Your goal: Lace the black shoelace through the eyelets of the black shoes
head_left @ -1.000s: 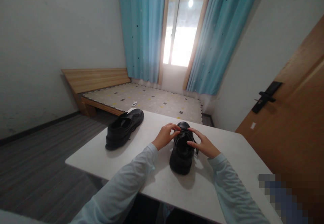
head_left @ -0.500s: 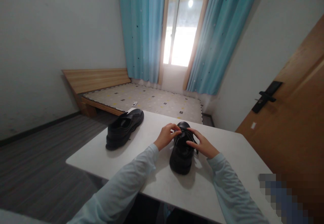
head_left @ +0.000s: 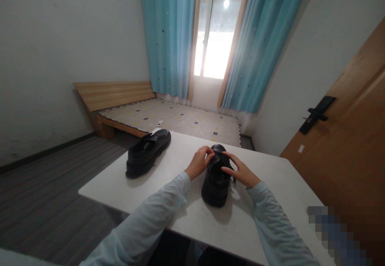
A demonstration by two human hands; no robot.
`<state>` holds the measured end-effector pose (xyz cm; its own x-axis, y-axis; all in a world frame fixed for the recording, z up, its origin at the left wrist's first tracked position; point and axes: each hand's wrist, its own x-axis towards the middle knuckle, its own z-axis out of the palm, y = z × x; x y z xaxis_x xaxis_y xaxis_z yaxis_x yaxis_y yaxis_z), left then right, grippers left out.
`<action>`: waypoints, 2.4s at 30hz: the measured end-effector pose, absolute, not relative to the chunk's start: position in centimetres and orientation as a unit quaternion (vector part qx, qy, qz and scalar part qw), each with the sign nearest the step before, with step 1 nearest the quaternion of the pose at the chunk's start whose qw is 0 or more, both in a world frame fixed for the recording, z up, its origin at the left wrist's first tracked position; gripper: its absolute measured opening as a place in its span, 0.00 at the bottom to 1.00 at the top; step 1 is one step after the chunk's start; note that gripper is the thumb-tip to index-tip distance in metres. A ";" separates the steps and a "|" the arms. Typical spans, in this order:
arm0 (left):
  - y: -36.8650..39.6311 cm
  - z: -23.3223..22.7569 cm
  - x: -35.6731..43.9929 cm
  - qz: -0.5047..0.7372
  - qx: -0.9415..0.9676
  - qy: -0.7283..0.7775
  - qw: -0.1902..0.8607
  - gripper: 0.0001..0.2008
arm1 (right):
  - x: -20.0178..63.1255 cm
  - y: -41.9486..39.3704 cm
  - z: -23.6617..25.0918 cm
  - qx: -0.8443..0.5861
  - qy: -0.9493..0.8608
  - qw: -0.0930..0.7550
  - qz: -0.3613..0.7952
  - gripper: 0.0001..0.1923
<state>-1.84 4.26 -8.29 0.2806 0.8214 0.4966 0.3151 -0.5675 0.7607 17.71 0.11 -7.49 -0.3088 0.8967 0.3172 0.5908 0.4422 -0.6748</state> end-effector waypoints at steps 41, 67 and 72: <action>3.6 -7.0 -2.5 0.431 0.787 0.290 0.333 0.06 | 18.0 0.1 -7.6 -0.475 -0.779 0.340 0.226 0.30; 3.0 -6.2 -2.7 0.478 0.780 0.274 0.296 0.09 | 17.9 0.2 -7.7 -0.472 -0.777 0.349 0.226 0.31; 3.0 -6.2 -2.7 0.465 0.785 0.292 0.285 0.07 | 17.9 0.1 -7.6 -0.479 -0.775 0.345 0.227 0.31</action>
<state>-2.69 2.99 -6.24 0.3965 0.7246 0.5637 0.1936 -0.6662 0.7202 17.92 0.11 -7.59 -0.3028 0.8988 0.3170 0.5855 0.4379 -0.6823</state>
